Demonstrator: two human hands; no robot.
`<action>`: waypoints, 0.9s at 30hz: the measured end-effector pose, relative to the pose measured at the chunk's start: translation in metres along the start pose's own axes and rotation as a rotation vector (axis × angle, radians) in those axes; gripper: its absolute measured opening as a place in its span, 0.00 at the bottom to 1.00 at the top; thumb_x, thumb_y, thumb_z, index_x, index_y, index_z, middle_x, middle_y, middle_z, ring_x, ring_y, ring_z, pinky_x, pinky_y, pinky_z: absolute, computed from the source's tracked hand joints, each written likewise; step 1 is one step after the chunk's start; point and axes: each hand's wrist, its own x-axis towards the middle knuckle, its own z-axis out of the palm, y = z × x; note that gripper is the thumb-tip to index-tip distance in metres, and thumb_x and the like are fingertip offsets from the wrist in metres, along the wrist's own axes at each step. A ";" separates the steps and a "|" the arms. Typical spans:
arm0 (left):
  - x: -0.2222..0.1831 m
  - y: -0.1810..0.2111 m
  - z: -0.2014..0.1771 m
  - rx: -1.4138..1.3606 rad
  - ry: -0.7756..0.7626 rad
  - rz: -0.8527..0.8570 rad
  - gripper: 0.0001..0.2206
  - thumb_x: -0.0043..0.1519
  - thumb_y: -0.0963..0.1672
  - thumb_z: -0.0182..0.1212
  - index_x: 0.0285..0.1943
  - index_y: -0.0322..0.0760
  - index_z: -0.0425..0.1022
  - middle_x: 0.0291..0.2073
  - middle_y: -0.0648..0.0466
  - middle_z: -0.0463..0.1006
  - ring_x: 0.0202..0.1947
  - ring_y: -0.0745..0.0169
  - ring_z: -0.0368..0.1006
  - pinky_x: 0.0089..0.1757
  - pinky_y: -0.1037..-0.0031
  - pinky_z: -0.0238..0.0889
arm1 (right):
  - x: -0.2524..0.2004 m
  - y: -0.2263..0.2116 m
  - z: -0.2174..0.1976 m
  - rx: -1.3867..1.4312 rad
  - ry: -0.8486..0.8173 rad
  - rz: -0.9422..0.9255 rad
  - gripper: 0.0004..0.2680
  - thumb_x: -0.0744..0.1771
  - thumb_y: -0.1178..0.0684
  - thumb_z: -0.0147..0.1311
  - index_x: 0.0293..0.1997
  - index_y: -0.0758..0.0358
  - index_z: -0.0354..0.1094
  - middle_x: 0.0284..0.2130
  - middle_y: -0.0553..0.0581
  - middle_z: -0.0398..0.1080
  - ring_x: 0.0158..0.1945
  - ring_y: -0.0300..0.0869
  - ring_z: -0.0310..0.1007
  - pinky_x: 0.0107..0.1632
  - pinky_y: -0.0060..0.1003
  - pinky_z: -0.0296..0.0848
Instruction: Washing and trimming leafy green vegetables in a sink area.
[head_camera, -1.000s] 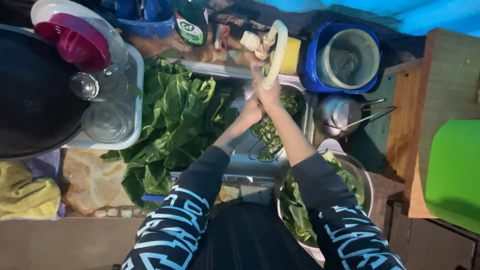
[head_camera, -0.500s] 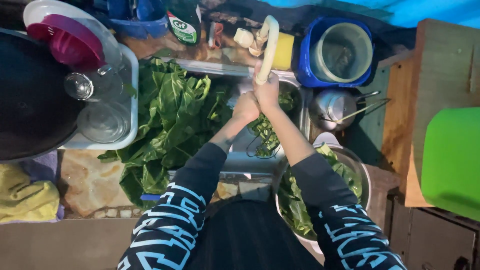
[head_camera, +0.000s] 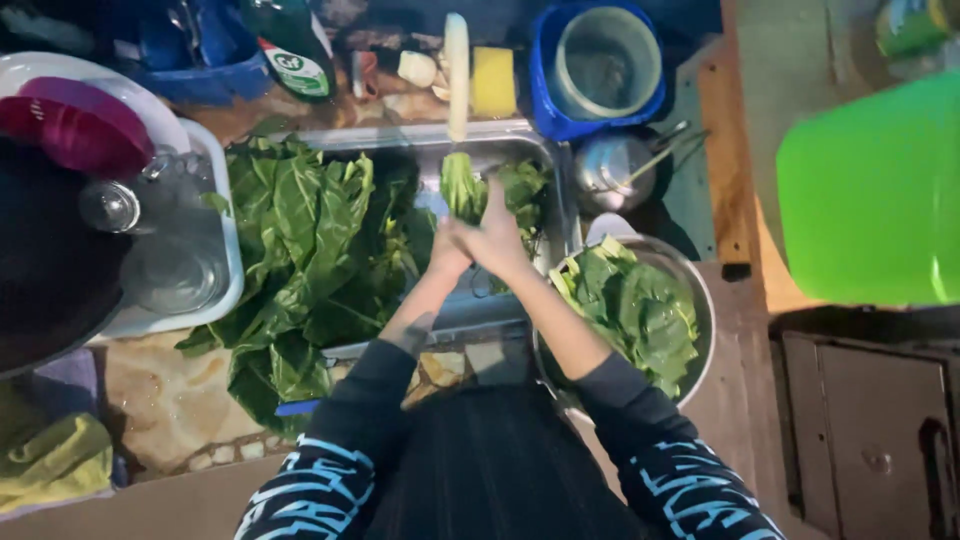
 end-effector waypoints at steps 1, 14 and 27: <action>-0.024 0.030 0.020 0.003 -0.012 -0.006 0.25 0.61 0.45 0.61 0.68 0.32 0.66 0.57 0.46 0.74 0.55 0.59 0.71 0.56 0.68 0.66 | -0.015 0.006 -0.004 -0.003 0.013 0.003 0.25 0.62 0.49 0.65 0.59 0.74 0.57 0.40 0.64 0.72 0.42 0.54 0.75 0.45 0.44 0.71; -0.128 0.061 -0.051 0.857 0.059 -0.029 0.30 0.50 0.48 0.77 0.61 0.36 0.74 0.51 0.49 0.81 0.53 0.60 0.76 0.54 0.71 0.66 | -0.105 -0.073 -0.174 -0.355 0.188 0.066 0.17 0.69 0.53 0.58 0.63 0.65 0.60 0.44 0.63 0.76 0.44 0.49 0.78 0.45 0.41 0.74; -0.198 0.092 -0.048 1.101 0.172 0.066 0.17 0.61 0.48 0.65 0.55 0.38 0.78 0.47 0.47 0.84 0.51 0.56 0.80 0.50 0.70 0.69 | -0.142 0.004 -0.209 -1.030 0.259 -0.206 0.18 0.65 0.58 0.55 0.64 0.51 0.70 0.59 0.59 0.69 0.59 0.55 0.68 0.57 0.54 0.65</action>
